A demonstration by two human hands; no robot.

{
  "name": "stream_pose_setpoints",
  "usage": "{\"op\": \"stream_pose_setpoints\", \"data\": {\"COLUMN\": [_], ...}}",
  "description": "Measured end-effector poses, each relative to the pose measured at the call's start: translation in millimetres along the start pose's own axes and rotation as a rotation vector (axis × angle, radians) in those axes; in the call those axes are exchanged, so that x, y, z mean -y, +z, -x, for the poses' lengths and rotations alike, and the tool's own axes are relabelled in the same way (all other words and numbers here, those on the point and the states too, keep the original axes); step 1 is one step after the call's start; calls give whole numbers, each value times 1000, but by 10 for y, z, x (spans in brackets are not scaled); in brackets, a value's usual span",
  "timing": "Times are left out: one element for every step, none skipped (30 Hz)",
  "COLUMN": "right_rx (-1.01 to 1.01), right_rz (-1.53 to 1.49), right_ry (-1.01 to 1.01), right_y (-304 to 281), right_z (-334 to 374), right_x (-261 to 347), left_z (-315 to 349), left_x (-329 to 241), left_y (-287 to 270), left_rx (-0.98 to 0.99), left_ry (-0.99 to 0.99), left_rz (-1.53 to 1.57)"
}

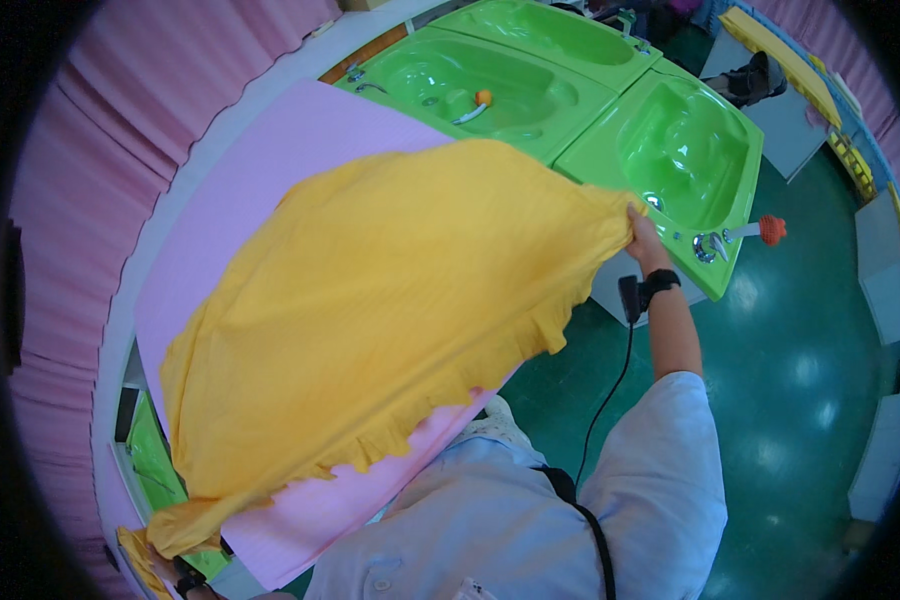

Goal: The person cleans two green plastic sinks using a brush, handles a spray bottle, and spreads a yellow sheet over a pink mattress on a table.

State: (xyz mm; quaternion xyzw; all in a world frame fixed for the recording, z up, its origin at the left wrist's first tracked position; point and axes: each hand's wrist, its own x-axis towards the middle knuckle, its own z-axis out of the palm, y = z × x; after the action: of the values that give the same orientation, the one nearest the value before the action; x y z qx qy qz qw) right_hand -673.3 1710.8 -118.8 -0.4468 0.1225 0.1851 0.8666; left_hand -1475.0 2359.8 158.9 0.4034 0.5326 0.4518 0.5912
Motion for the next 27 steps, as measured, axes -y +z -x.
{"op": "stream_pose_setpoints", "data": {"right_rx": [15, 12, 79, 146, 121, 115, 130, 150, 110, 109, 18, -66, -53, -161, -265, -186, -103, -38, -6, 62, 89, 145, 79, 15, -49, -183, -396], "right_rz": [8, 5, -79, -164, -117, -117, -18, 85, 114, 119, 207, 295, 304, 298, 295, 177, 39, -43, -44, -1, 50, 79, 194, 310, 423, 361, 621], "right_ry": [55, 54, 94, 133, 117, 118, 113, 109, 74, 77, 10, -56, -46, -50, -52, -16, 49, 109, 78, 53, 68, 121, 104, 80, 47, 157, -86], "right_y": [-10, -46, -111, -169, -183, -268, -347, -394, -423, -438, -469, -483, -517, -574, -632, -672, -696, -705, -734, -799, -673, -545, -425, -348, -288, -223, -332], "right_z": [20, 67, 139, 204, 312, 343, 369, 359, 341, 298, 234, 143, 107, 40, 1, -82, -182, -277, -119, -86, 74, 209, 311, 378, 429, 423, 353], "right_x": [-120, -146, -160, -166, -151, -167, -179, -177, -181, -172, -206, -250, -293, -352, -409, -493, -638, -802, -597, -559, -531, -555, -536, -552, -591, -610, -653], "left_z": [30, 42, 75, 93, 156, 196, 233, 284, 342, 385, 445, 497, 541, 606, 607, 558, 637, 756, 630, 693, 987, 1044, 1147, 1176, 1204, 1246, 1187], "left_x": [6, 81, 163, 247, 330, 420, 492, 565, 639, 722, 773, 847, 902, 967, 1015, 1031, 886, 730, 1236, 1302, 1267, 1378, 1405, 1441, 1472, 1482, 1589], "left_y": [-107, -121, -170, -215, -259, -294, -341, -400, -470, -542, -650, -773, -899, -1043, -1169, -1411, -1841, -2190, -1780, -1669, -1233, -1426, -1582, -1880, -2214, -2500, -2555], "left_rx": [-24, -36, -58, -71, -93, -109, -124, -143, -161, -178, -193, -213, -225, -237, -230, -180, -139, -90, -128, -107, -133, -153, -203, -239, -194, -137, -110], "left_ry": [10, 18, 15, 13, 5, -4, -9, -19, -24, -30, -34, -32, -28, -18, -4, 41, 146, 277, 2, 95, 11, 77, 146, -55, 1, 48, -3], "left_rz": [-27, -41, -65, -83, -101, -118, -136, -150, -164, -179, -193, -197, -212, -216, -226, -252, -314, -408, -116, -354, -263, -616, -971, -548, -690, -830, -702]}}
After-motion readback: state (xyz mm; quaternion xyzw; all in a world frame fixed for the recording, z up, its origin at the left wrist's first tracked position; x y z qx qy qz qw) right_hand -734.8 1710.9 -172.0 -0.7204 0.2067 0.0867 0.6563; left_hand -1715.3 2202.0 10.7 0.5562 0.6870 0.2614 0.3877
